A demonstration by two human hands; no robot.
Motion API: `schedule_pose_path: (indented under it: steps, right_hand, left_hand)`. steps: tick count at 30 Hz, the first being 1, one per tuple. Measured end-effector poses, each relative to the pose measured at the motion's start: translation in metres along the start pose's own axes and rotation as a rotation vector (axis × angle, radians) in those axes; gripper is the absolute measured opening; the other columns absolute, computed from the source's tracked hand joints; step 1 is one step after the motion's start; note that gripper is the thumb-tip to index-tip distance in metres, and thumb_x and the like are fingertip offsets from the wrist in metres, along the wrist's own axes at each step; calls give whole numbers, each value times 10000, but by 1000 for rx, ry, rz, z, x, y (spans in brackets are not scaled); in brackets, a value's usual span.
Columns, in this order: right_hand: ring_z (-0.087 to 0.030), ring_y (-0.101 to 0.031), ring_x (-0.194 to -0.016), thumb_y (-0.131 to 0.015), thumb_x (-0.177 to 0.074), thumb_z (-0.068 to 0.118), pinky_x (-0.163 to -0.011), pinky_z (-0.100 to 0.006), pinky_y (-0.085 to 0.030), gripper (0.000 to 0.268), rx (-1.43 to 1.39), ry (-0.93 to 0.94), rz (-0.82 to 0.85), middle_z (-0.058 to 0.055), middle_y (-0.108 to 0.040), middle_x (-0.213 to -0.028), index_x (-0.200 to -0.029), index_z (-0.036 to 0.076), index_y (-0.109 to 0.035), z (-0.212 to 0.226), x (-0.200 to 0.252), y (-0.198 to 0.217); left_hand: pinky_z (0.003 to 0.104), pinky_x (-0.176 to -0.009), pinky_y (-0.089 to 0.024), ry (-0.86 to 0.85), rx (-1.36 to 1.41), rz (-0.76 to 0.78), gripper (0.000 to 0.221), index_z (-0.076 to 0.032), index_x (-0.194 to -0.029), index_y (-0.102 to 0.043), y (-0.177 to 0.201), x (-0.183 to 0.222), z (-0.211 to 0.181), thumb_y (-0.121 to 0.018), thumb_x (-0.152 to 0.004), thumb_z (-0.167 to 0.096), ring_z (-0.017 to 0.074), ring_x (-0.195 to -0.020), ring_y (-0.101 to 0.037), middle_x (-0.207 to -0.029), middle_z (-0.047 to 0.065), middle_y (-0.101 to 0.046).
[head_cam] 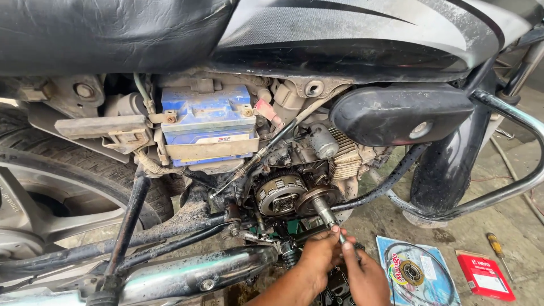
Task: The user is repairing or assembling a motorcycle clutch and engine assembly.
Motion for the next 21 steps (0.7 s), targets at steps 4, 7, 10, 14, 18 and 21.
schedule_pose_path:
  steps: [4,7,10,14,18,21]
  right_hand:
    - [-284,-719,-816,-432,-973,603,-763,-419,-542,631,-168,26,-56,-159,-751,-809,-1028,96,-804,-11,-9,-18]
    - [-230,-660,-701,-458,-996,572,-663,-388,-505,634,-314,6,-118,-133,-717,-722,-972,37,-797,-20,-9,-31]
    - [-167,-530,-599,-503,-1005,538,-560,-335,-410,588,-682,-156,-41,-64,-617,-666,-970,19,-777,-26,0,-39]
    - [-145,-477,-569,-477,-1018,561,-513,-303,-372,612,-767,-197,116,-27,-557,-665,-895,-2,-683,-34,-5,-39]
    - [-147,-543,-593,-420,-986,615,-558,-295,-458,638,-750,-61,208,-22,-599,-681,-865,39,-666,-46,18,-32]
    - [-211,-601,-612,-457,-943,589,-621,-357,-489,620,-712,-181,187,-68,-650,-658,-882,42,-744,-153,34,-71]
  left_hand:
    - [322,-896,-487,82,27,48,219,-183,-1127,-676,1,1,13,-539,-1039,-329,94,-1031,-707,-1109,-30,-799]
    - [296,-875,-498,64,-12,105,207,-182,-1160,-693,9,-17,28,-564,-1036,-287,89,-1014,-696,-1099,-40,-795]
    - [291,-739,-496,-15,-57,82,185,-128,-1123,-725,17,-36,35,-630,-1025,-253,117,-830,-643,-952,-7,-752]
    - [326,-571,-477,-27,-68,61,146,-88,-1029,-710,7,-27,23,-672,-1008,-228,166,-628,-579,-773,41,-670]
    - [311,-633,-499,34,-103,20,106,-148,-1028,-698,9,-25,25,-628,-1006,-224,125,-692,-616,-874,6,-720]
    - [269,-723,-531,38,-140,14,138,-188,-1084,-696,7,-15,17,-586,-1018,-239,82,-833,-693,-1016,-42,-788]
Point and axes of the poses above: each hand's wrist, its own x-axis away from the middle knuckle, its own y-axis out of the back of the hand, z = x × y, the point moved 9 cm from there along -x, towards the middle knuckle
